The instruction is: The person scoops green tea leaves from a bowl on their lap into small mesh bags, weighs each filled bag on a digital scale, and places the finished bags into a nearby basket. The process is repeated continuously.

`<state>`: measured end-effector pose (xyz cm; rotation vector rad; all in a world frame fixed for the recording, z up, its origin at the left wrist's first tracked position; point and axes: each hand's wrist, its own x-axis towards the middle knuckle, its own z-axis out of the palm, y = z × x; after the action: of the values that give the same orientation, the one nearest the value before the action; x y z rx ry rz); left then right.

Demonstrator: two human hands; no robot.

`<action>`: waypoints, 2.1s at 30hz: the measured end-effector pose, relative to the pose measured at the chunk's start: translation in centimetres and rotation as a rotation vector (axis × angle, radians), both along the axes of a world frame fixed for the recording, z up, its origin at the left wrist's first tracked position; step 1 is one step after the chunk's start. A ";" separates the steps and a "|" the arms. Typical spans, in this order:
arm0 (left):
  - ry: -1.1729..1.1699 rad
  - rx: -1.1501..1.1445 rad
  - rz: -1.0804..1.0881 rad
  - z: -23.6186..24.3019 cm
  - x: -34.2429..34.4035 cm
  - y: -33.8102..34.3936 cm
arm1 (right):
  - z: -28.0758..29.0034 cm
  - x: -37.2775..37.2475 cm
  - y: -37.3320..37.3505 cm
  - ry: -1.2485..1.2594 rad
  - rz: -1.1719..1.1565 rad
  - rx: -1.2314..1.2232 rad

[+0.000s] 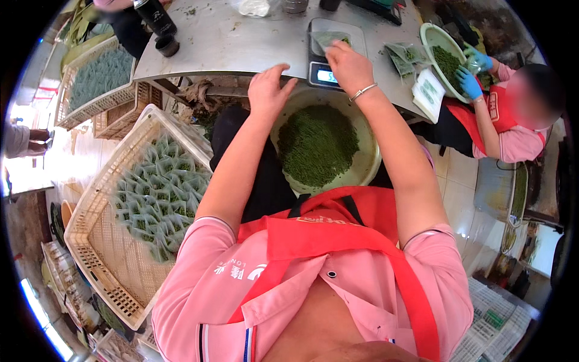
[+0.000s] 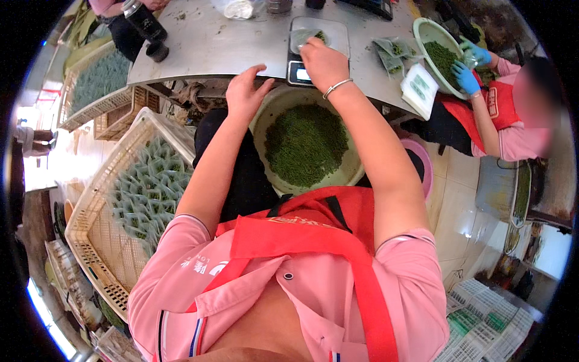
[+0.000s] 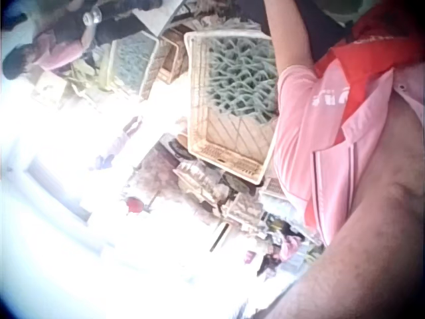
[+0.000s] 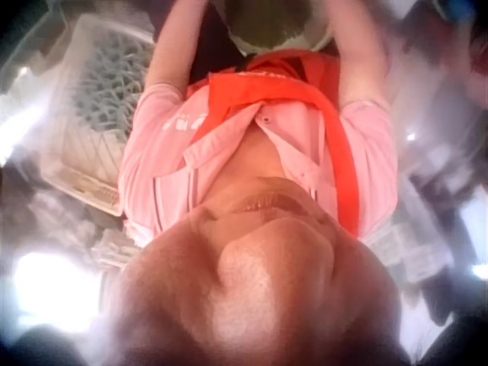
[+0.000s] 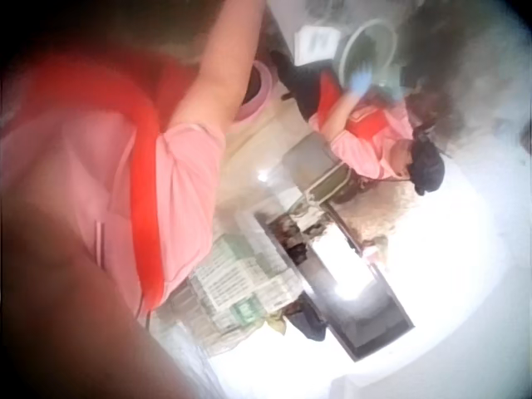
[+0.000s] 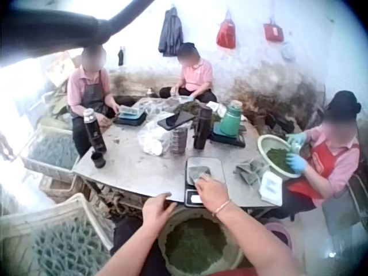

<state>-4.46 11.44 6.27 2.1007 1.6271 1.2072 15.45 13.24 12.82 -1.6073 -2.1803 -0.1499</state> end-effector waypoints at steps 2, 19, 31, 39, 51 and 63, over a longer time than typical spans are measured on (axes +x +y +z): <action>0.156 0.437 0.116 0.0 0.2 1.2 | 1.7 -2.3 -0.9 -0.041 0.175 -0.013; 0.062 -0.302 0.094 0.8 -0.1 -0.5 | 1.6 -5.9 -5.7 0.056 0.215 -0.245; 0.190 0.003 0.042 -0.7 0.1 -0.6 | -0.1 -5.8 -4.1 -0.010 0.181 -0.423; 0.257 -0.083 0.066 -0.1 0.8 -1.0 | -1.1 -4.8 -3.6 0.153 0.299 -0.465; -0.331 -0.430 0.183 0.9 0.3 0.2 | -1.2 21.5 9.5 -0.187 -0.442 0.212; -0.477 -0.355 0.135 -1.5 -1.8 -0.1 | 0.2 7.8 3.9 0.189 -0.098 0.589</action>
<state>-6.23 11.35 4.76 1.3821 1.6228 1.2291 23.21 17.13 13.01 -1.3211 -1.6977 -0.5846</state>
